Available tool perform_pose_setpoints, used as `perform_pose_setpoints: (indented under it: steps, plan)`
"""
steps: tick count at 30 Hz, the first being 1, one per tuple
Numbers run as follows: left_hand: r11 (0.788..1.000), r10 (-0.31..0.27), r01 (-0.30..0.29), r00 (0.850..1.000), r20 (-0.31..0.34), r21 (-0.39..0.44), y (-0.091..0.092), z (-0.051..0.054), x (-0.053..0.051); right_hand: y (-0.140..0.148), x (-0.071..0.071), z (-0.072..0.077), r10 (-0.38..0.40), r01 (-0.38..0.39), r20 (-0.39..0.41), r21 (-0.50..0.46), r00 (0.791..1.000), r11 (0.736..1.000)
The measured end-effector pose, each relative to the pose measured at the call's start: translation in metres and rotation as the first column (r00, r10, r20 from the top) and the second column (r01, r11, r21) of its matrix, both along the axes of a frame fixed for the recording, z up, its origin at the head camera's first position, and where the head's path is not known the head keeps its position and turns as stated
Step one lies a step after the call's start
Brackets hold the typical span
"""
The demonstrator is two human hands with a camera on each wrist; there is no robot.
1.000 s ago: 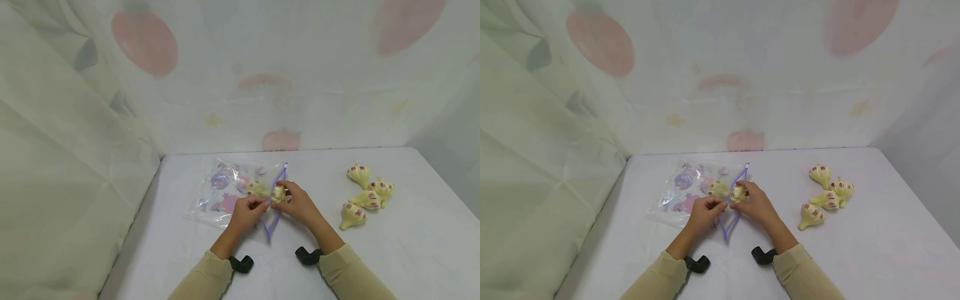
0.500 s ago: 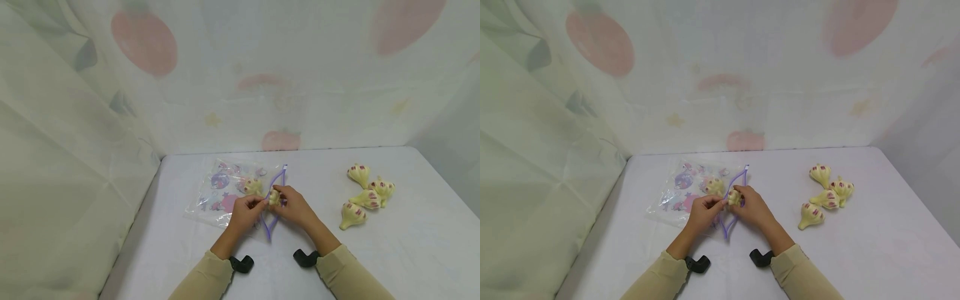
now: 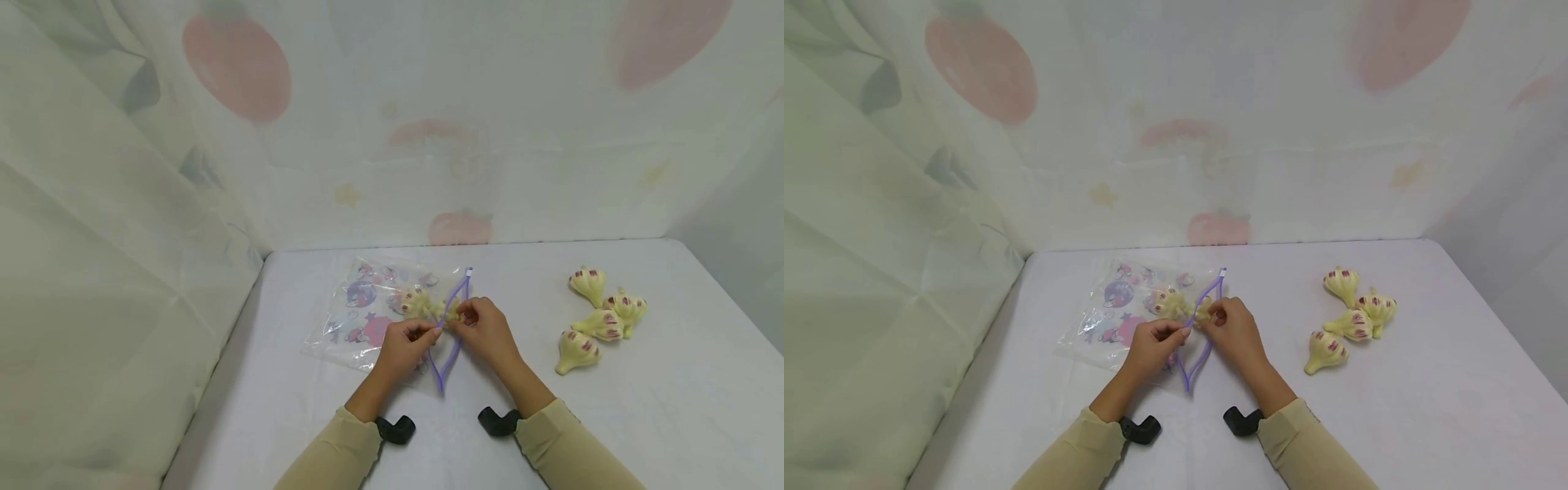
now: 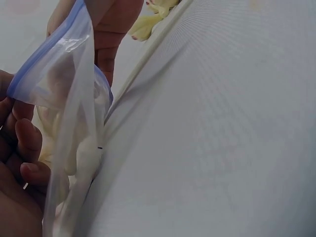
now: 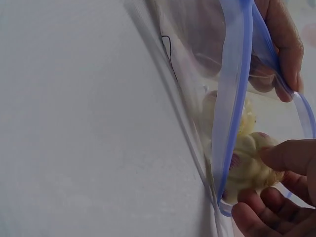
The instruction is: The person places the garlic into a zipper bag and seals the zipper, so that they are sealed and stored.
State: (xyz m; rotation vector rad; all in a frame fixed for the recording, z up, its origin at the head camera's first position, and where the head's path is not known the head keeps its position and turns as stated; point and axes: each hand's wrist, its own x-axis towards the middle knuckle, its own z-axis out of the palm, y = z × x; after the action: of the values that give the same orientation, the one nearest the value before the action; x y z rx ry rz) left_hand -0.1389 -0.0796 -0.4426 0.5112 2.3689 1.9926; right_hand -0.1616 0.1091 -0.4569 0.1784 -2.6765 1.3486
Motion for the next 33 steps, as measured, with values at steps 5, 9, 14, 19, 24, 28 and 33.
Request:
perform_pose_setpoints:
  steps: [5, 9, 14, 19, 24, 28, 33]
  plan:
    - [1.000, 0.000, 0.000, 1.000, 0.012, 0.009, 0.000, -0.001, -0.001, -0.001, 0.001, -0.003, 0.092, -0.090, 0.042, -0.057, 0.995, 0.994]
    - [0.999, 0.015, -0.016, 1.000, 0.017, 0.038, -0.002, -0.006, -0.003, -0.002, 0.002, -0.005, 0.165, -0.162, 0.046, -0.059, 0.985, 0.985]
    - [0.997, 0.021, -0.022, 1.000, 0.016, 0.068, -0.003, -0.013, -0.006, -0.001, 0.001, -0.010, 0.224, -0.223, 0.048, -0.030, 0.973, 0.974]
    - [0.997, 0.017, -0.018, 1.000, 0.024, 0.075, -0.003, -0.015, -0.005, 0.001, 0.000, -0.014, 0.251, -0.251, 0.045, -0.013, 0.967, 0.968]
    - [0.997, 0.029, -0.031, 0.999, 0.022, 0.066, -0.003, -0.015, -0.005, 0.004, 0.002, -0.006, 0.234, -0.233, 0.045, -0.023, 0.971, 0.972]
    - [0.998, 0.047, -0.047, 0.999, 0.001, 0.049, -0.004, -0.012, -0.006, 0.017, 0.000, 0.009, 0.207, -0.207, 0.060, -0.004, 0.977, 0.978]
    - [0.997, 0.068, -0.068, 0.998, -0.008, 0.038, -0.004, -0.009, -0.005, 0.053, -0.005, 0.030, 0.106, -0.107, 0.028, 0.070, 0.994, 0.992]
